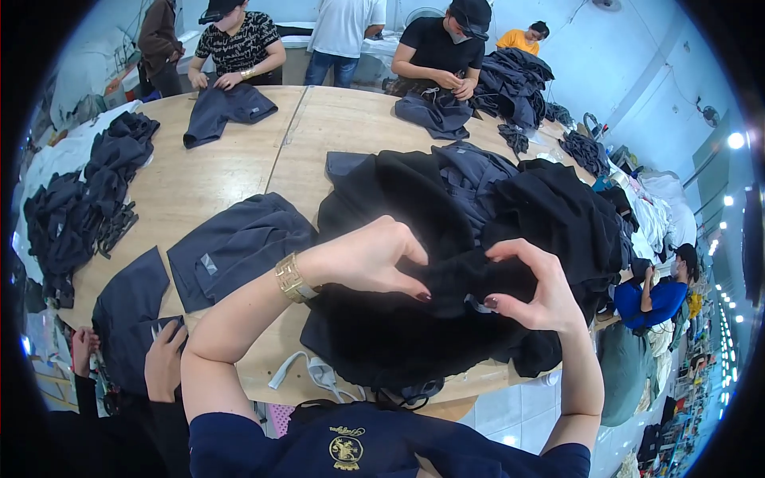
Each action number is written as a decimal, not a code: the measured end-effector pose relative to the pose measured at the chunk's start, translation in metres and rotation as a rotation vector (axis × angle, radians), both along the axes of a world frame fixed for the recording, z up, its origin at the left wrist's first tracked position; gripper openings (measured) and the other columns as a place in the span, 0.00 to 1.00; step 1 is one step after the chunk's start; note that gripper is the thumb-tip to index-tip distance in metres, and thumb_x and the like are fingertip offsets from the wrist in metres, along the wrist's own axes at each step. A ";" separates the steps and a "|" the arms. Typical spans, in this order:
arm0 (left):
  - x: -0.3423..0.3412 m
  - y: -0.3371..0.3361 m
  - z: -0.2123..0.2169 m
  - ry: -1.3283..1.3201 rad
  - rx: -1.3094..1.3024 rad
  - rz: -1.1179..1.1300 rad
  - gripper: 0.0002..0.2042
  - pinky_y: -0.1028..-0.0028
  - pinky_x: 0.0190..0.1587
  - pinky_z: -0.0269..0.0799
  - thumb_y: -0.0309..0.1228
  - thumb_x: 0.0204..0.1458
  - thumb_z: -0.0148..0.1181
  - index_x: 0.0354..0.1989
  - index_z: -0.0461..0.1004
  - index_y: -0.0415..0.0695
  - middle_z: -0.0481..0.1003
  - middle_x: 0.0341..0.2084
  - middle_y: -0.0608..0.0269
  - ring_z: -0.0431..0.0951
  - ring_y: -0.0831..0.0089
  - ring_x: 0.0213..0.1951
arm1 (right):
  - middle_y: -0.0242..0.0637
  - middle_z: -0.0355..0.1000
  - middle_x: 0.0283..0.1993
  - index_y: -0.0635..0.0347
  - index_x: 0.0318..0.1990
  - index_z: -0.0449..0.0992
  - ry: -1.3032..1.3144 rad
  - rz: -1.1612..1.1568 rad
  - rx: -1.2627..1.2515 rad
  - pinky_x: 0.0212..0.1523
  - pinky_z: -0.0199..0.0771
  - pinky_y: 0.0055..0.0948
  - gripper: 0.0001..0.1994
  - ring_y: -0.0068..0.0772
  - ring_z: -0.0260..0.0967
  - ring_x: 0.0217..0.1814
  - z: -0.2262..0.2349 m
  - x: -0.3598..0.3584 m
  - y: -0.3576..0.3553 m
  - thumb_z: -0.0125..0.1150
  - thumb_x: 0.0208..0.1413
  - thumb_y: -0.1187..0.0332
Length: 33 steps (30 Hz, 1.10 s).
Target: Checking and sorting finished garments or garment components on a large industrial table.
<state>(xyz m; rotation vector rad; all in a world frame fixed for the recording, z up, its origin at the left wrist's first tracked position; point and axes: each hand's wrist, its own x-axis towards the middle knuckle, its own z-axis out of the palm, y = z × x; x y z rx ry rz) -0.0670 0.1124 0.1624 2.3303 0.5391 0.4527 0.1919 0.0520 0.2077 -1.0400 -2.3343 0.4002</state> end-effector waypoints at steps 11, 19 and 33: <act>0.037 -0.014 -0.062 -0.406 -0.167 0.284 0.14 0.74 0.39 0.71 0.20 0.44 0.62 0.41 0.72 0.36 0.76 0.31 0.53 0.76 0.74 0.35 | 0.41 0.66 0.44 0.57 0.52 0.65 -0.220 0.032 -0.002 0.34 0.74 0.32 0.32 0.40 0.72 0.41 0.007 -0.055 0.003 0.73 0.36 0.63; 0.016 0.002 -0.040 -0.355 0.363 0.447 0.09 0.69 0.30 0.69 0.25 0.44 0.64 0.30 0.68 0.38 0.72 0.23 0.51 0.74 0.55 0.27 | 0.48 0.62 0.50 0.49 0.66 0.48 -0.323 -0.134 -0.001 0.40 0.74 0.38 0.48 0.50 0.71 0.43 -0.005 -0.042 0.032 0.71 0.35 0.71; -0.092 0.065 -0.026 -0.084 0.586 0.704 0.12 0.64 0.31 0.69 0.31 0.43 0.66 0.26 0.68 0.39 0.71 0.20 0.52 0.74 0.55 0.28 | 0.48 0.58 0.59 0.47 0.67 0.50 -0.033 -0.391 -0.269 0.50 0.70 0.36 0.45 0.45 0.69 0.49 -0.051 0.041 -0.020 0.58 0.37 0.83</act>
